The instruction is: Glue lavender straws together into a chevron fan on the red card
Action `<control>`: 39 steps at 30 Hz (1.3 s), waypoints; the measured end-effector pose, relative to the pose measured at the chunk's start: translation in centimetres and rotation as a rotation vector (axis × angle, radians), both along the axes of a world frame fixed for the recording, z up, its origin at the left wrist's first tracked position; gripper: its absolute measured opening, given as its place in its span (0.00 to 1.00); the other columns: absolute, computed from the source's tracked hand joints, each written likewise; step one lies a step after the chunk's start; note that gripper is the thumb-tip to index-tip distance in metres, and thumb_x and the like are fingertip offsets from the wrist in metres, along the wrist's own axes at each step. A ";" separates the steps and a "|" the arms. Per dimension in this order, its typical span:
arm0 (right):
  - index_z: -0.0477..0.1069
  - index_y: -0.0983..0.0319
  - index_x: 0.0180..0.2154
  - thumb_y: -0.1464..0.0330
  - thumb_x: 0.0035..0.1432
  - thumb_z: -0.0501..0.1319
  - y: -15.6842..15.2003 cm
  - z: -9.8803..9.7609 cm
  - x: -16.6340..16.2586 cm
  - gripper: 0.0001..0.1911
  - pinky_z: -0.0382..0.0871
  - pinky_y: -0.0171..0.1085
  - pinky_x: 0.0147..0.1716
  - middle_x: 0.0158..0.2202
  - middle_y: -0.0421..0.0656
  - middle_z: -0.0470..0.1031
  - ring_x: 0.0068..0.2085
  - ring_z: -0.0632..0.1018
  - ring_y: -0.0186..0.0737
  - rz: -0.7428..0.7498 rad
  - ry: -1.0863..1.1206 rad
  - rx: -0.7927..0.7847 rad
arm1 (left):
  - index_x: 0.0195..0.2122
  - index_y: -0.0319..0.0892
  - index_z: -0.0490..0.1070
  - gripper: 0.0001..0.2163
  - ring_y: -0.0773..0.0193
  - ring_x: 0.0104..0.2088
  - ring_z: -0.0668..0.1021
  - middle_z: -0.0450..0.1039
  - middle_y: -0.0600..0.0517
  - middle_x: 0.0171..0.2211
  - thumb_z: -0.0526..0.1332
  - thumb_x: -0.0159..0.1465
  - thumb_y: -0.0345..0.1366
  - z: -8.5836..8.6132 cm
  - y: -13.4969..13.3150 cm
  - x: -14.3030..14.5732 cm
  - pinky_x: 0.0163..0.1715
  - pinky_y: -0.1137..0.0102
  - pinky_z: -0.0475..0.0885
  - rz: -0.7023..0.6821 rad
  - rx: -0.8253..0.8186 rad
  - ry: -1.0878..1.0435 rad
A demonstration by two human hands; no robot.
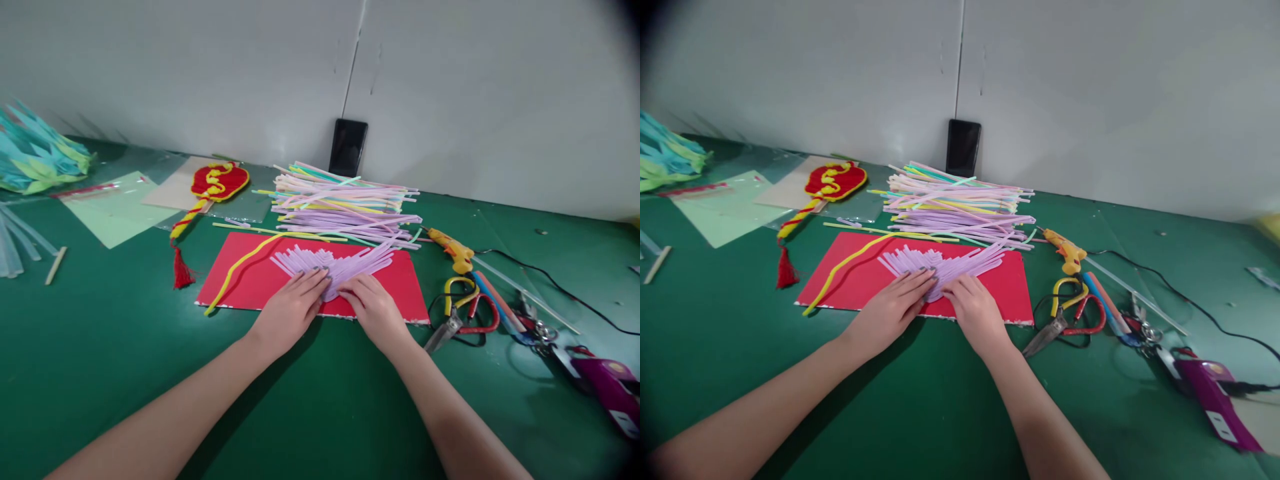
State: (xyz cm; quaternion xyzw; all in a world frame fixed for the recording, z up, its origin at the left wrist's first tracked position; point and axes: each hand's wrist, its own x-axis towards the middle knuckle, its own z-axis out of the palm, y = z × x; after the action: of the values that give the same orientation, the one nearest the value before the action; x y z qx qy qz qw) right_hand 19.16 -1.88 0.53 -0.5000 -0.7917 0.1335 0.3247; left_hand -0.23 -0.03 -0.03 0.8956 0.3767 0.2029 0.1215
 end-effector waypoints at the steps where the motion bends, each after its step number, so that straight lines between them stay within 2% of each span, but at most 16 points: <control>1: 0.72 0.59 0.37 0.71 0.63 0.52 0.0 0.0 0.0 0.10 0.69 0.41 0.42 0.36 0.45 0.73 0.40 0.73 0.42 0.000 -0.004 -0.002 | 0.58 0.40 0.62 0.18 0.61 0.61 0.64 0.62 0.47 0.60 0.47 0.68 0.31 0.0 0.0 0.0 0.60 0.58 0.60 0.002 -0.001 0.003; 12: 0.72 0.59 0.38 0.71 0.63 0.52 0.1 0.0 0.2 0.09 0.69 0.41 0.41 0.36 0.45 0.74 0.40 0.73 0.42 0.010 -0.022 -0.020 | 0.58 0.41 0.62 0.18 0.61 0.61 0.64 0.62 0.47 0.61 0.47 0.68 0.31 0.0 0.0 0.0 0.60 0.58 0.60 0.003 -0.005 -0.009; 24: 0.71 0.58 0.41 0.71 0.62 0.54 0.0 0.2 0.3 0.09 0.68 0.43 0.43 0.38 0.45 0.74 0.42 0.72 0.43 0.063 -0.041 -0.036 | 0.58 0.38 0.62 0.18 0.61 0.61 0.64 0.62 0.46 0.60 0.48 0.68 0.31 0.1 -0.1 0.0 0.61 0.59 0.59 0.006 -0.007 0.010; 29: 0.71 0.60 0.39 0.71 0.63 0.52 0.1 0.1 0.4 0.09 0.68 0.41 0.43 0.37 0.46 0.73 0.41 0.72 0.42 0.048 -0.037 -0.053 | 0.58 0.40 0.62 0.18 0.61 0.61 0.64 0.62 0.47 0.60 0.48 0.68 0.31 0.1 0.0 0.0 0.60 0.59 0.59 0.002 -0.004 0.000; 39: 0.71 0.62 0.39 0.71 0.63 0.53 0.0 0.2 0.3 0.09 0.68 0.41 0.43 0.37 0.46 0.73 0.41 0.72 0.42 0.040 -0.046 -0.053 | 0.58 0.37 0.62 0.18 0.61 0.61 0.64 0.62 0.46 0.60 0.48 0.68 0.31 0.0 0.0 0.1 0.60 0.59 0.60 0.005 0.010 0.016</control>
State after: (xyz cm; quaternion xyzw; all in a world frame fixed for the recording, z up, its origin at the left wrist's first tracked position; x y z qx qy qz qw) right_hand 19.46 -1.84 0.74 -0.4953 -0.8051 0.1496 0.2901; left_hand -0.18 -0.06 0.00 0.8968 0.3790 0.1978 0.1134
